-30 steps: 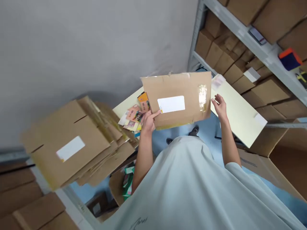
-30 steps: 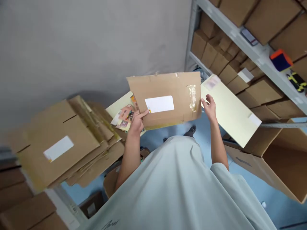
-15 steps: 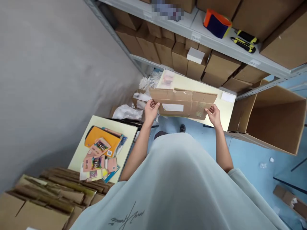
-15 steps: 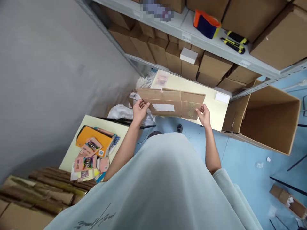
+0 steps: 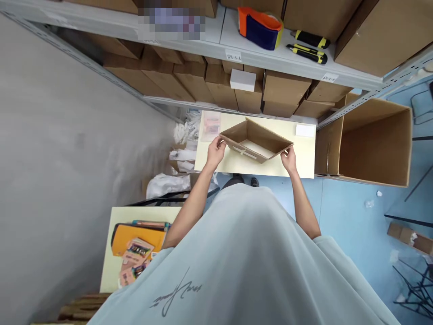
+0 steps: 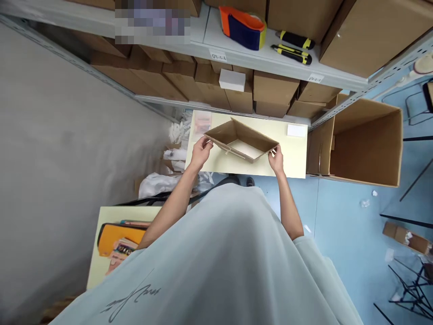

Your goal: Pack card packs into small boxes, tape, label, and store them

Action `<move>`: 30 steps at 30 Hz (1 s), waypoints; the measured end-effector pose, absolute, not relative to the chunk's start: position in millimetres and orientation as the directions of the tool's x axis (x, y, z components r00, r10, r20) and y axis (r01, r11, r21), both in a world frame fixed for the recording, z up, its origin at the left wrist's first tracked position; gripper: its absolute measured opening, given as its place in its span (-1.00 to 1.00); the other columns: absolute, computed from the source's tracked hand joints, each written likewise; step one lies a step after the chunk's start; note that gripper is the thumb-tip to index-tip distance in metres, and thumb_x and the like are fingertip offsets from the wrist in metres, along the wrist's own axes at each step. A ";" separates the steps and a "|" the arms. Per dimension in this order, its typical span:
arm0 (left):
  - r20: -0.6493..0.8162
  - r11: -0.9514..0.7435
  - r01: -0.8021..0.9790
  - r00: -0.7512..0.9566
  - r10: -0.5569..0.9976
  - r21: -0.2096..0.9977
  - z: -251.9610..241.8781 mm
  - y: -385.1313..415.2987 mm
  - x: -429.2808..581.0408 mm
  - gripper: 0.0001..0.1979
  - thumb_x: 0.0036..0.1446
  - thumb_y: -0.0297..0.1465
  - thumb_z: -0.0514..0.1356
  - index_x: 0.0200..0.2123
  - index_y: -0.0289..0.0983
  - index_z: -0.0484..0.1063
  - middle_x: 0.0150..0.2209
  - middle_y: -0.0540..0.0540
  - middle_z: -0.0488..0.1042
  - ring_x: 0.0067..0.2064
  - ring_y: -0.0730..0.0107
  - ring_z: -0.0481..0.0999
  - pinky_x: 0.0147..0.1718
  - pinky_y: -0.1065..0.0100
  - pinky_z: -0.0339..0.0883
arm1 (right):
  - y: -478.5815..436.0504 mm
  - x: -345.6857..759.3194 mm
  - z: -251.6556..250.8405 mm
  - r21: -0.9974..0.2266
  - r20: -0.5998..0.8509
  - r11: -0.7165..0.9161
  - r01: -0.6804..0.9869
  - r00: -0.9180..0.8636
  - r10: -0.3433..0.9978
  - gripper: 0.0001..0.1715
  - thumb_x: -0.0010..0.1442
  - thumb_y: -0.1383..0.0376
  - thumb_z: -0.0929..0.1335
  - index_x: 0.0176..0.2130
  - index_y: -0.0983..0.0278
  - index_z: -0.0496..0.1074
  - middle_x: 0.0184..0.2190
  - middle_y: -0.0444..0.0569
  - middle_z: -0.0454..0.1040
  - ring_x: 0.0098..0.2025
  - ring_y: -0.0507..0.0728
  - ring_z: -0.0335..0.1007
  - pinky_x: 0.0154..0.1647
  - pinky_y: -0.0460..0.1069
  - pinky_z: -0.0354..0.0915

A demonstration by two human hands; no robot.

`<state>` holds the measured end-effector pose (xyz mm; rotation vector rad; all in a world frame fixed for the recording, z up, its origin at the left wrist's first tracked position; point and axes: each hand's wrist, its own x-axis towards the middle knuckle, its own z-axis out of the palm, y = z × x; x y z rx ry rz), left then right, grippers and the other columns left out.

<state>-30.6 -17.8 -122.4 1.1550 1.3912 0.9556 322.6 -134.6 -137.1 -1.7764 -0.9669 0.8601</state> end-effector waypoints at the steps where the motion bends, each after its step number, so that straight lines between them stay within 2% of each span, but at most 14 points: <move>1: -0.223 0.215 0.155 0.035 0.974 0.964 -123.0 -14.5 -30.7 -0.67 0.25 -0.27 0.36 0.05 -0.20 0.61 0.24 -0.27 0.74 0.32 -0.03 0.71 0.46 -0.13 0.53 | -132.8 319.4 -134.9 -0.923 -0.157 -0.296 0.244 0.464 0.872 -0.45 0.22 0.17 0.39 0.18 0.21 0.47 0.23 0.28 0.68 0.28 0.37 0.68 0.48 0.41 0.53; 6: -0.199 0.183 0.169 0.085 0.976 0.969 -118.5 -2.6 -41.0 -0.66 0.29 -0.23 0.33 0.09 -0.19 0.62 0.21 -0.27 0.75 0.27 0.01 0.75 0.41 -0.08 0.59 | -142.7 306.4 -107.9 -0.903 -0.152 -0.336 0.268 0.532 0.833 -0.44 0.27 0.04 0.42 0.17 0.20 0.51 0.25 0.29 0.68 0.32 0.41 0.65 0.39 0.43 0.61; 11: -0.098 0.075 0.197 0.111 0.989 0.977 -89.4 5.0 -56.5 -0.59 0.44 -0.06 0.32 0.13 -0.20 0.65 0.12 -0.27 0.77 0.15 0.05 0.79 0.26 0.02 0.69 | -167.2 283.8 -63.3 -0.886 -0.190 -0.409 0.218 0.634 0.750 -0.25 0.40 -0.27 0.39 0.22 0.21 0.58 0.26 0.24 0.67 0.11 0.34 0.75 0.15 0.32 0.74; 14: -0.056 -0.008 0.303 0.199 0.978 0.953 -64.3 11.2 -59.5 -0.57 0.44 0.01 0.35 0.07 -0.20 0.68 0.01 -0.22 0.78 0.00 0.10 0.81 0.09 0.13 0.72 | -170.1 263.3 -44.0 -0.861 -0.231 -0.474 0.185 0.688 0.688 -0.18 0.39 -0.35 0.42 0.23 0.21 0.60 0.20 0.18 0.70 0.04 0.30 0.76 -0.03 0.21 0.75; 18: -0.026 -0.151 0.539 0.306 0.952 0.829 -41.3 23.2 -53.5 -0.78 0.33 -0.16 0.47 -0.15 -0.18 0.68 -0.10 -0.15 0.78 -0.21 0.13 0.78 -0.01 0.14 0.68 | -159.7 242.1 -31.6 -0.762 -0.153 -0.572 0.302 0.776 0.612 -0.31 0.36 -0.22 0.45 0.09 0.28 0.64 -0.01 0.15 0.74 -0.17 0.28 0.73 -0.11 0.21 0.70; 21: 0.006 -0.206 0.595 0.321 0.947 0.777 -34.9 29.6 -47.8 -0.93 0.33 -0.32 0.42 -0.23 -0.15 0.70 -0.14 -0.13 0.79 -0.19 0.06 0.80 0.00 0.11 0.65 | -148.4 232.2 -22.8 -0.686 -0.026 -0.545 0.482 0.732 0.680 -0.50 0.41 -0.04 0.39 0.02 0.27 0.68 -0.10 0.12 0.73 -0.23 0.25 0.69 -0.10 0.18 0.65; 25: 0.026 -0.204 0.619 0.284 0.958 0.759 -31.0 30.2 -48.7 -0.92 0.32 -0.38 0.40 -0.23 -0.14 0.75 -0.16 -0.10 0.81 -0.20 0.06 0.82 -0.06 0.13 0.64 | -128.3 230.2 -9.6 -0.585 0.072 -0.443 0.679 0.588 0.806 -0.56 0.47 0.10 0.33 0.07 0.25 0.71 -0.11 0.11 0.71 -0.26 0.21 0.64 -0.14 0.12 0.61; 30: 0.037 -0.190 0.648 0.242 0.970 0.737 -26.1 19.8 -47.7 -0.89 0.32 -0.41 0.39 -0.24 -0.15 0.76 -0.18 -0.07 0.80 -0.26 0.13 0.82 -0.15 0.19 0.62 | -96.3 250.0 -7.3 -0.486 0.093 -0.392 0.781 0.493 0.865 -0.53 0.57 0.14 0.29 0.16 0.27 0.70 -0.06 0.15 0.69 -0.31 0.19 0.61 -0.12 0.13 0.59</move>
